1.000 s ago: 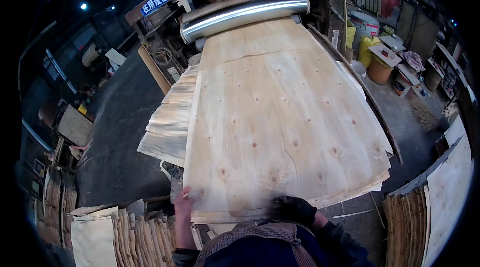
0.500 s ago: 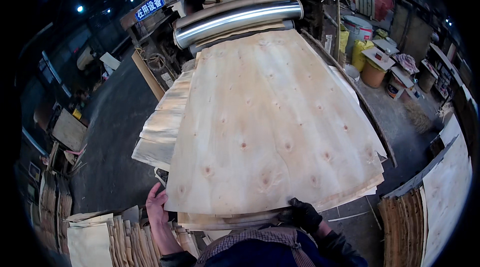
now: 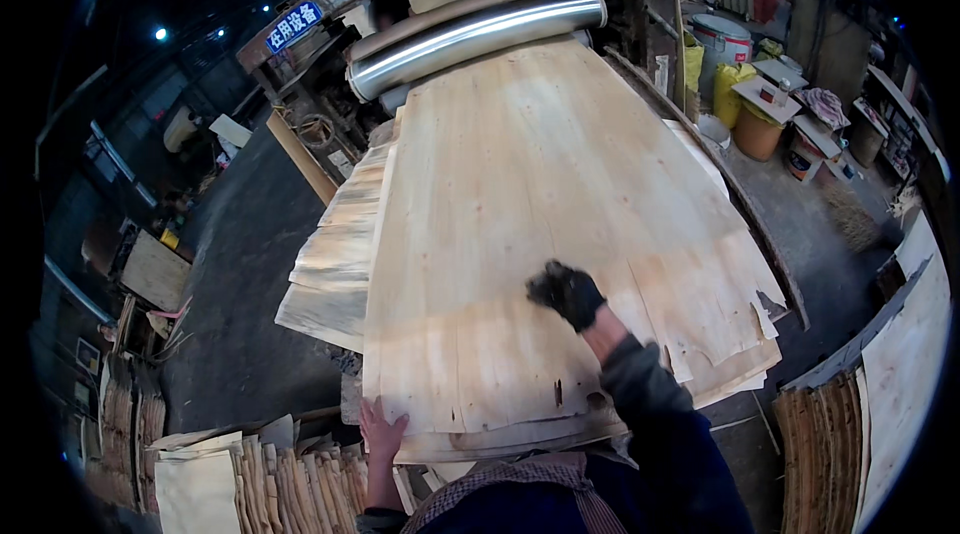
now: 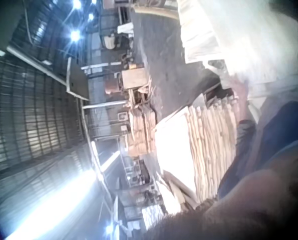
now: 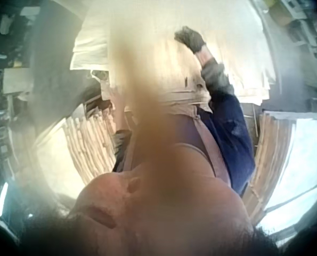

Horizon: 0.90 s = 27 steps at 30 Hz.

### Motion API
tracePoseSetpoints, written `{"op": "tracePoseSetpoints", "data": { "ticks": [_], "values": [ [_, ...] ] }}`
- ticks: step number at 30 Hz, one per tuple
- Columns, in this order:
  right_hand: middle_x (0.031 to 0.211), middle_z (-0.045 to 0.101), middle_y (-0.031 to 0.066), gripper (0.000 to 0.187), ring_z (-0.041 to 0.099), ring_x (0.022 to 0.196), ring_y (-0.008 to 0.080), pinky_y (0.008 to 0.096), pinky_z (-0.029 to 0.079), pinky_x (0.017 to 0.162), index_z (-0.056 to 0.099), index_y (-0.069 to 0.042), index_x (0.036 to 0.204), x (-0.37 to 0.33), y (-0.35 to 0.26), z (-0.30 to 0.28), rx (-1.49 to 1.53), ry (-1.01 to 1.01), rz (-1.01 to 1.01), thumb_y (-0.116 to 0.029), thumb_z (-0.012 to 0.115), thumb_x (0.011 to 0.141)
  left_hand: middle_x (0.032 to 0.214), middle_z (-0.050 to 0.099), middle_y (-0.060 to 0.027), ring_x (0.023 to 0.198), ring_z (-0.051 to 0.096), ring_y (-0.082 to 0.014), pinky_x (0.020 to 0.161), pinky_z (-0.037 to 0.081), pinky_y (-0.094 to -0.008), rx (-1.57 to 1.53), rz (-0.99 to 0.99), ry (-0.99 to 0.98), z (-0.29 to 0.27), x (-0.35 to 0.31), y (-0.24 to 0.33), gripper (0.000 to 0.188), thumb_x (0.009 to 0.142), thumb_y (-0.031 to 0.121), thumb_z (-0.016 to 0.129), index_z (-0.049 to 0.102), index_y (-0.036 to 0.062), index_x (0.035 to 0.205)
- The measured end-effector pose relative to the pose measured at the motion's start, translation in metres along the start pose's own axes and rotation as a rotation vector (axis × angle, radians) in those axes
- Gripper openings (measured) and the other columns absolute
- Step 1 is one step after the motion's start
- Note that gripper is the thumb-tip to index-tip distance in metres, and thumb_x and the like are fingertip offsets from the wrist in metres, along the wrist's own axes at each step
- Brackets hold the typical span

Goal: The person picks up thin sheets of wood veneer from a stack and feeds them by hand into a rotating industrial glue spreader.

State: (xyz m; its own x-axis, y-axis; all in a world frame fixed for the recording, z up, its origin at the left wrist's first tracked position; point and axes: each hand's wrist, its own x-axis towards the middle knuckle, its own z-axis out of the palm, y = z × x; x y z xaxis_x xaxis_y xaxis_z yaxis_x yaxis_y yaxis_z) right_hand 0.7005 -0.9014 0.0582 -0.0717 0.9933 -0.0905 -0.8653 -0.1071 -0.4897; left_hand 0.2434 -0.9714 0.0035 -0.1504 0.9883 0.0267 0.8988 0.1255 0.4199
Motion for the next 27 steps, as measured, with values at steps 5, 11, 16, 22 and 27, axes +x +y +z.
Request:
{"op": "tracePoseSetpoints", "data": {
  "ticks": [5,11,16,22,27],
  "values": [
    [0.110,0.060,0.0130,0.017,0.056,0.104,0.0296,0.0460,0.045,0.092,0.055,-0.007,0.100,0.092,0.005,-0.017,-0.016,0.042,-0.133,-0.020,0.053,0.090,0.145,0.022,-0.0220,0.135,0.017,-0.0380,0.107,0.022,-0.0494,-0.102,0.055,-0.011,0.011,0.004,-0.018,0.080,0.062,0.034,0.077,0.043,0.0127,0.131],
    [0.114,0.059,0.0151,0.020,0.056,0.108,0.0321,0.0490,0.045,0.092,0.056,-0.006,0.107,-0.006,0.079,-0.021,-0.091,-0.058,0.144,-0.012,0.056,0.088,0.140,0.034,-0.0182,0.127,0.037,-0.0295,0.102,0.032,-0.0407,-0.715,-0.064,-0.082,0.019,0.016,-0.034,0.068,0.067,0.015,0.071,0.045,0.0042,0.128],
    [0.115,0.057,0.0186,0.035,0.055,0.108,0.0340,0.0474,0.045,0.093,0.047,-0.004,0.123,-0.120,0.109,0.003,-0.133,0.086,0.378,-0.015,0.053,0.091,0.123,0.052,-0.0132,0.116,0.049,-0.0197,0.094,0.041,-0.0314,-1.036,-0.025,-0.129,-0.021,0.011,0.000,0.048,0.072,-0.012,0.053,0.050,-0.0013,0.119],
    [0.100,0.062,0.0164,0.040,0.061,0.092,0.0326,0.0437,0.050,0.083,0.054,0.000,0.106,-0.178,0.078,0.004,0.014,0.184,0.447,-0.035,0.057,0.087,0.110,0.061,-0.0129,0.101,0.059,-0.0190,0.089,0.044,-0.0287,-1.375,0.054,-0.169,-0.092,0.004,0.053,0.045,0.075,-0.017,0.047,0.052,-0.0040,0.117],
    [0.070,0.060,0.0089,0.036,0.060,0.063,0.0243,0.0371,0.053,0.064,0.059,-0.005,0.083,-0.215,0.075,0.002,-0.211,0.453,0.527,-0.040,0.054,0.088,0.110,0.061,-0.0175,0.097,0.062,-0.0209,0.084,0.051,-0.0310,-1.576,0.031,-0.155,-0.137,0.001,0.080,0.045,0.078,-0.014,0.048,0.049,-0.0041,0.122]
  ]
}}
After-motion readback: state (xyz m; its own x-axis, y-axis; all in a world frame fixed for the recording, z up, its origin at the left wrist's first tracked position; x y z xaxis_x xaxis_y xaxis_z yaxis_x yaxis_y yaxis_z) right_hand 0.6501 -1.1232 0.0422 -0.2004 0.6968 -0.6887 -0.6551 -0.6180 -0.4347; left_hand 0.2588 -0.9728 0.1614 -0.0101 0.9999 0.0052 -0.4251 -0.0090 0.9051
